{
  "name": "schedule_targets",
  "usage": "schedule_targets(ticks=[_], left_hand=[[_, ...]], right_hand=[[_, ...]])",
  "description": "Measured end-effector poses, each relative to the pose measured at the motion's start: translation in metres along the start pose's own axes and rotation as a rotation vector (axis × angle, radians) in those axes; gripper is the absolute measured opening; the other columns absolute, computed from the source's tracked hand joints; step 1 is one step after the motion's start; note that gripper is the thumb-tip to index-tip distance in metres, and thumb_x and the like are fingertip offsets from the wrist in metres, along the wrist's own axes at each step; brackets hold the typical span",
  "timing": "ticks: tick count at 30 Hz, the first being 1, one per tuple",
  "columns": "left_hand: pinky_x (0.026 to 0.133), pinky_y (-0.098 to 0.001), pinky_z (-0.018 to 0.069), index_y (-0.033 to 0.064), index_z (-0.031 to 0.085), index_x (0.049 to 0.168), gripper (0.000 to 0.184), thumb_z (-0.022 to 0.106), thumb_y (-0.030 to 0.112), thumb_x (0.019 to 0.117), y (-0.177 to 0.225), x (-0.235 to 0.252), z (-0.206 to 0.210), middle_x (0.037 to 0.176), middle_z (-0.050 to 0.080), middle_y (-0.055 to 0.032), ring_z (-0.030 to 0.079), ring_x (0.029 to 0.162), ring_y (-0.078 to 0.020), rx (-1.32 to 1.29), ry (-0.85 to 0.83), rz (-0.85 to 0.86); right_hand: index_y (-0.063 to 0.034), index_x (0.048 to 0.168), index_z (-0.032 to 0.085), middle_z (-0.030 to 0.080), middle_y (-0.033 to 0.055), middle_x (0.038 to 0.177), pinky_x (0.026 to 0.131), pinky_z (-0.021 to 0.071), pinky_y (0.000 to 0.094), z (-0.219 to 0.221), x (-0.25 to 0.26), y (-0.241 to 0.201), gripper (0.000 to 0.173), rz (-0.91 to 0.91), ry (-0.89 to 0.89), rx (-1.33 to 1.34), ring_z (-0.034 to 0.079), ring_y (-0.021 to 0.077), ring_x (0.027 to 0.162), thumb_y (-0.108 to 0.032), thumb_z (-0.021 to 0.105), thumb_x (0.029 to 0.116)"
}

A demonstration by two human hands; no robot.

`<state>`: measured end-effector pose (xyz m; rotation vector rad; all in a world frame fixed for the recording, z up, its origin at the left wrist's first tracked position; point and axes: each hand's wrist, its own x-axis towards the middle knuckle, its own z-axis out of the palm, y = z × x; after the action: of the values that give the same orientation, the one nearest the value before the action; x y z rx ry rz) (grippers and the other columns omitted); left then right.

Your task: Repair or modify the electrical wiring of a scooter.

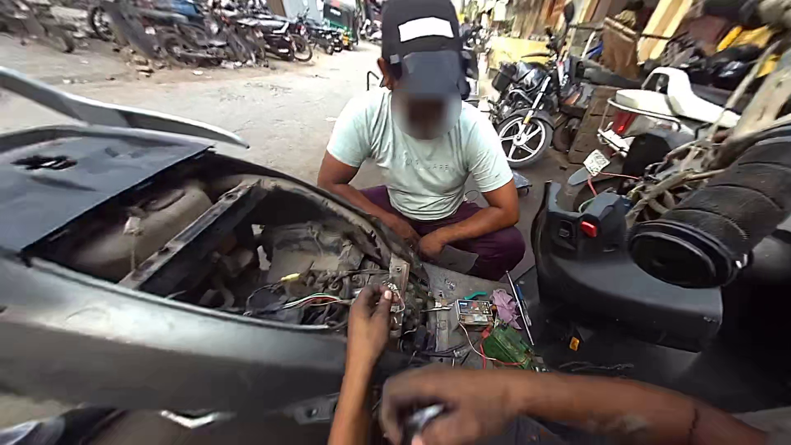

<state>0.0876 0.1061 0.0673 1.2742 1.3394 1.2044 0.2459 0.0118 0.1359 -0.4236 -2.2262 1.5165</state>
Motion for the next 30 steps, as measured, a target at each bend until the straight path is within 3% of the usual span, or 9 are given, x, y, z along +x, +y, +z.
schedule_targets(ticks=[3, 6, 8, 11, 17, 20, 23, 26, 30], left_hand=[[0.055, -0.0308, 0.0564, 0.0, 0.067, 0.106, 0.02, 0.049, 0.011, 0.1078, 0.002, 0.001, -0.01, 0.086, 0.07, -0.009, 0.062, 0.056, -0.0159, -0.109, -0.022, 0.033], [0.06, -0.0316, 0.0589, 0.0009, 0.067, 0.11, 0.024, 0.044, 0.007, 0.1084, 0.001, -0.005, -0.017, 0.09, 0.072, -0.0097, 0.065, 0.06, -0.0171, -0.129, -0.01, 0.064], [0.064, -0.0331, 0.0593, 0.0027, 0.068, 0.114, 0.023, 0.047, 0.003, 0.1058, -0.001, -0.009, -0.019, 0.092, 0.072, -0.0094, 0.066, 0.066, -0.0185, -0.085, 0.007, 0.117], [0.069, -0.0351, 0.0619, 0.0073, 0.068, 0.12, 0.025, 0.056, 0.003, 0.0983, -0.004, -0.013, -0.02, 0.101, 0.073, -0.005, 0.07, 0.075, -0.0167, 0.057, 0.047, 0.186], [0.065, -0.0395, 0.0588, 0.0059, 0.055, 0.129, 0.043, 0.069, 0.011, 0.0884, -0.007, -0.019, -0.014, 0.1, 0.068, -0.005, 0.065, 0.07, -0.0156, 0.396, 0.209, 0.403], [0.07, -0.0402, 0.0586, 0.0033, 0.063, 0.122, 0.033, 0.07, 0.013, 0.0915, -0.011, -0.018, -0.015, 0.097, 0.068, -0.0063, 0.065, 0.075, -0.018, 0.523, 0.302, 0.562], [0.08, -0.0375, 0.0581, 0.0091, 0.074, 0.11, 0.017, 0.068, 0.015, 0.0948, -0.014, -0.017, -0.019, 0.095, 0.071, -0.0017, 0.067, 0.085, -0.0162, 0.546, 0.335, 0.629], [0.08, -0.0337, 0.0581, 0.0144, 0.077, 0.102, 0.012, 0.067, 0.018, 0.0959, -0.016, -0.017, -0.021, 0.09, 0.072, 0.0037, 0.068, 0.084, -0.011, 0.456, 0.327, 0.551], [0.068, -0.0375, 0.0573, 0.0135, 0.074, 0.1, 0.012, 0.063, 0.018, 0.0988, -0.004, -0.018, -0.022, 0.082, 0.07, 0.0017, 0.066, 0.069, -0.0119, 0.277, 0.263, 0.242]], right_hand=[[-0.0033, 0.112, 0.062, 0.066, 0.0039, 0.096, 0.064, 0.0527, 0.0288, -0.057, -0.002, 0.022, 0.039, 0.166, 0.198, 0.086, 0.063, 0.0099, 0.077, -0.037, 0.048, 0.0996], [-0.0032, 0.11, 0.065, 0.065, 0.0064, 0.096, 0.069, 0.0543, 0.0338, -0.092, 0.012, 0.04, 0.028, 0.152, 0.453, -0.156, 0.062, 0.0141, 0.078, -0.027, 0.055, 0.0999], [-0.01, 0.12, 0.068, 0.065, 0.0059, 0.115, 0.08, 0.0596, 0.0387, -0.101, 0.027, 0.048, 0.024, 0.098, 0.533, -0.418, 0.066, 0.0165, 0.094, -0.02, 0.06, 0.1004], [-0.0182, 0.135, 0.066, 0.062, 0.0042, 0.133, 0.091, 0.0592, 0.0424, -0.105, 0.048, 0.051, 0.033, 0.087, 0.416, -0.787, 0.065, 0.0171, 0.113, -0.017, 0.056, 0.103], [-0.0135, 0.11, 0.071, 0.066, 0.004, 0.112, 0.083, 0.0589, 0.041, -0.106, 0.062, 0.051, 0.017, 0.078, 0.274, -0.982, 0.066, 0.0178, 0.098, -0.025, 0.061, 0.1015], [-0.0132, 0.109, 0.071, 0.064, 0.0042, 0.111, 0.078, 0.0592, 0.0405, -0.109, 0.061, 0.05, 0.016, 0.07, 0.215, -0.958, 0.066, 0.0168, 0.092, -0.024, 0.061, 0.1018], [-0.013, 0.11, 0.071, 0.065, 0.0047, 0.111, 0.08, 0.0589, 0.0411, -0.107, 0.059, 0.054, 0.016, 0.049, 0.189, -0.973, 0.066, 0.0181, 0.096, -0.023, 0.061, 0.1017], [-0.0135, 0.108, 0.072, 0.065, 0.0041, 0.111, 0.082, 0.0587, 0.0387, -0.106, 0.058, 0.059, 0.015, 0.02, 0.209, -0.975, 0.066, 0.0169, 0.098, -0.022, 0.061, 0.1015], [-0.0132, 0.11, 0.072, 0.065, 0.0043, 0.113, 0.083, 0.0585, 0.0368, -0.101, 0.056, 0.065, 0.017, -0.066, 0.204, -1.016, 0.066, 0.0169, 0.101, -0.021, 0.058, 0.1028]])
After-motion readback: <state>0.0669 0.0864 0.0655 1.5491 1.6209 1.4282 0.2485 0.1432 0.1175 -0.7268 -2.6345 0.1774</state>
